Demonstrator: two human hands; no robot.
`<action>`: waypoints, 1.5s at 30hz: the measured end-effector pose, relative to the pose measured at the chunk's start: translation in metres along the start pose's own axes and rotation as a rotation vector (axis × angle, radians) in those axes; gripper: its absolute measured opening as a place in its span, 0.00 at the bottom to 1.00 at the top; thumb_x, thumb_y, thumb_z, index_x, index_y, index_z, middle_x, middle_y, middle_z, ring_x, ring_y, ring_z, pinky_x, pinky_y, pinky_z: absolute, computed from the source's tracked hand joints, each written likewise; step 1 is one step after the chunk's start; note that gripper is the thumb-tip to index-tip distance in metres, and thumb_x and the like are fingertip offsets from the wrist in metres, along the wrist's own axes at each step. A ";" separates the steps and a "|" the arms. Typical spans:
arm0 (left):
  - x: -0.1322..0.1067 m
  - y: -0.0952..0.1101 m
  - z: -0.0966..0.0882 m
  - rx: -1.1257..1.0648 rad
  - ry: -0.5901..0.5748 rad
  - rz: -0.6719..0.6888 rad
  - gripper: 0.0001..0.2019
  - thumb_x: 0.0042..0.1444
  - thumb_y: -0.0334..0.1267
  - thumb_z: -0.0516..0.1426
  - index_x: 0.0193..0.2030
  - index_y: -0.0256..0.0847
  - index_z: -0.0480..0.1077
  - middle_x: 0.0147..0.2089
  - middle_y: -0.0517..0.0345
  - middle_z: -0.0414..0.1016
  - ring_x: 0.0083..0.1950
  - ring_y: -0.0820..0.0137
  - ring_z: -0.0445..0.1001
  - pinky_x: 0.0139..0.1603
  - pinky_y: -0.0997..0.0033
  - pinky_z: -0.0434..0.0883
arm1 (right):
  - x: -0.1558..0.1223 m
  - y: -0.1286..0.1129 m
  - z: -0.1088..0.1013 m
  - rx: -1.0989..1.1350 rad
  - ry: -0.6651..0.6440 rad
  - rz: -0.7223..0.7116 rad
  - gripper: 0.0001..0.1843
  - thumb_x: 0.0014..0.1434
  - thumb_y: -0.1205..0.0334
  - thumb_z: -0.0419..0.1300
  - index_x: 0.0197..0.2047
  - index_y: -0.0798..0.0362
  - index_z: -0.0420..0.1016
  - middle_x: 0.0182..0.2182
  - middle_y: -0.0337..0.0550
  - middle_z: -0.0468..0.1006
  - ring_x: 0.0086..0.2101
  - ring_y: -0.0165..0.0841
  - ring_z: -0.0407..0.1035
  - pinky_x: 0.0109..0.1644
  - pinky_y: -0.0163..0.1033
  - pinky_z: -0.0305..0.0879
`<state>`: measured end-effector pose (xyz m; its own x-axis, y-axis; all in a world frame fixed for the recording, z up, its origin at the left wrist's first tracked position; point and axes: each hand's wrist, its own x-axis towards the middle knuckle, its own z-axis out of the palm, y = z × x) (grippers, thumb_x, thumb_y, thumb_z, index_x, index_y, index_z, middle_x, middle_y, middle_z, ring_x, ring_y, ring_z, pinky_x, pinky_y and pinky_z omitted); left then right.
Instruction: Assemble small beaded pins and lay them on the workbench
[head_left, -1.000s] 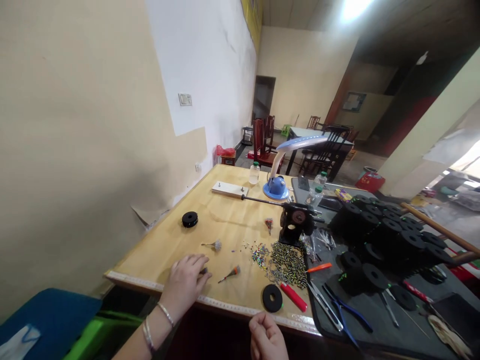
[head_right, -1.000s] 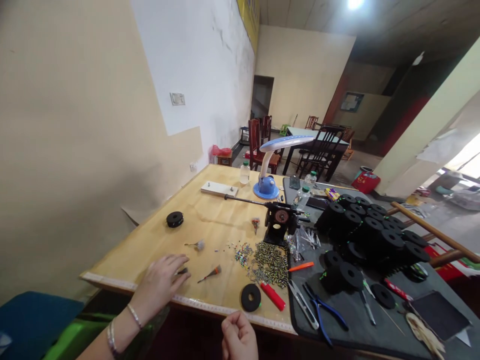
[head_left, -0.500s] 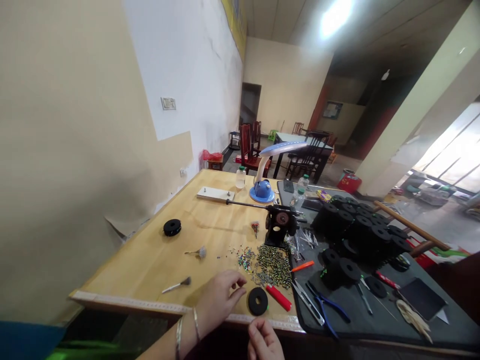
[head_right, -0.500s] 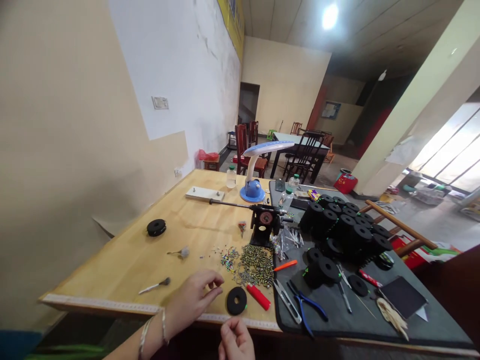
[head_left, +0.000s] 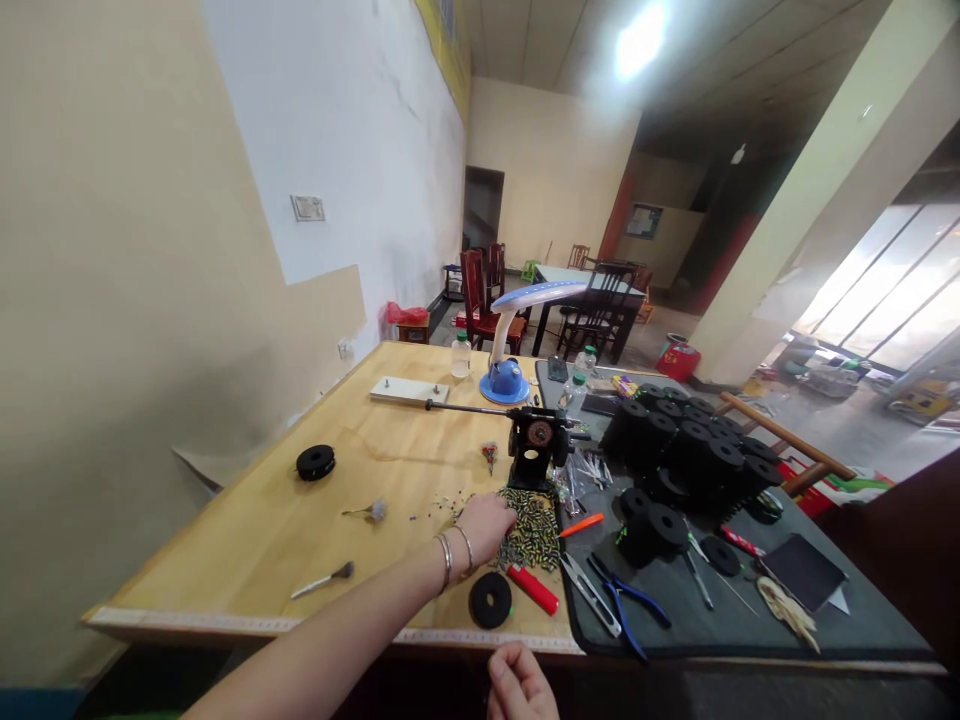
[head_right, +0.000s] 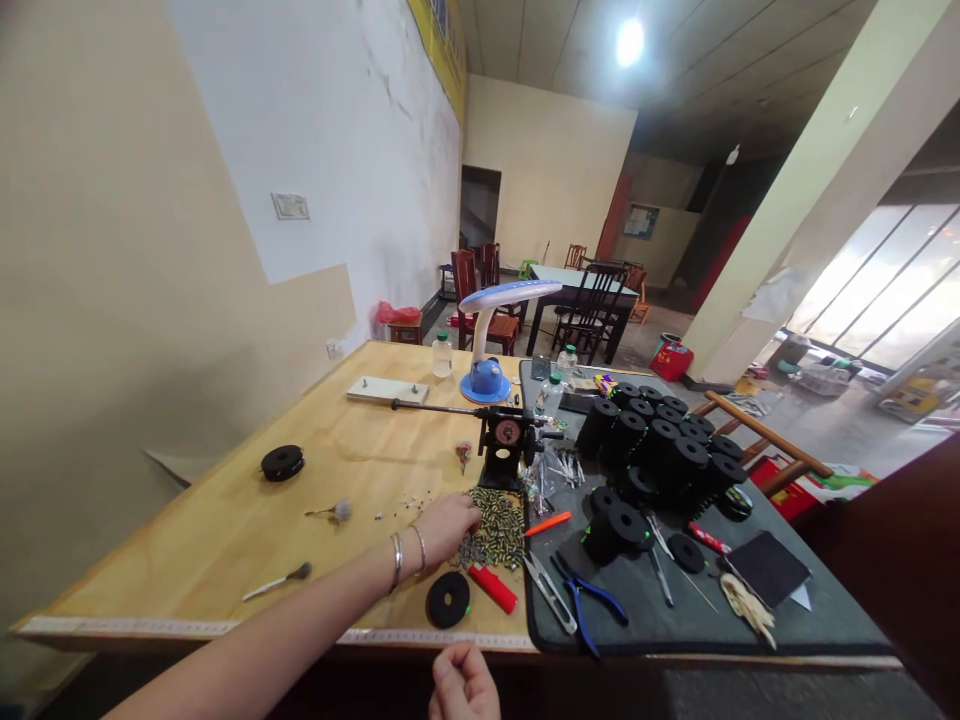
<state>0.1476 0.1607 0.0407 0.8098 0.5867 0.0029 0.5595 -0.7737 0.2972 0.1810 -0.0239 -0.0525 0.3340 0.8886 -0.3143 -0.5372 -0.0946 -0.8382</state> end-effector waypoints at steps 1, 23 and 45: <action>0.001 0.000 0.000 0.011 -0.012 0.003 0.08 0.61 0.37 0.56 0.44 0.38 0.72 0.47 0.52 0.75 0.46 0.64 0.74 0.48 0.57 0.72 | -0.001 -0.003 -0.001 -0.004 -0.025 0.021 0.31 0.34 0.33 0.69 0.23 0.50 0.63 0.07 0.22 0.51 0.10 0.18 0.41 0.14 0.26 0.38; -0.142 0.025 0.010 -1.574 0.281 -0.525 0.08 0.52 0.38 0.61 0.36 0.37 0.70 0.30 0.59 0.72 0.31 0.72 0.72 0.33 0.74 0.68 | -0.029 -0.028 0.025 -0.206 -0.170 -0.097 0.21 0.54 0.42 0.62 0.29 0.54 0.68 0.30 0.42 0.77 0.13 0.18 0.54 0.14 0.26 0.50; -0.174 0.034 0.041 -2.392 0.517 -0.852 0.04 0.54 0.24 0.60 0.33 0.35 0.71 0.26 0.59 0.71 0.20 0.79 0.65 0.25 0.82 0.65 | -0.029 -0.013 0.059 -0.407 -0.178 -0.041 0.27 0.52 0.35 0.59 0.27 0.53 0.64 0.13 0.29 0.63 0.14 0.22 0.53 0.17 0.27 0.51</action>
<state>0.0334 0.0227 0.0116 0.3817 0.7133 -0.5878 -0.6791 0.6478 0.3451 0.1330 -0.0220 -0.0064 0.1910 0.9554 -0.2253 -0.1655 -0.1949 -0.9668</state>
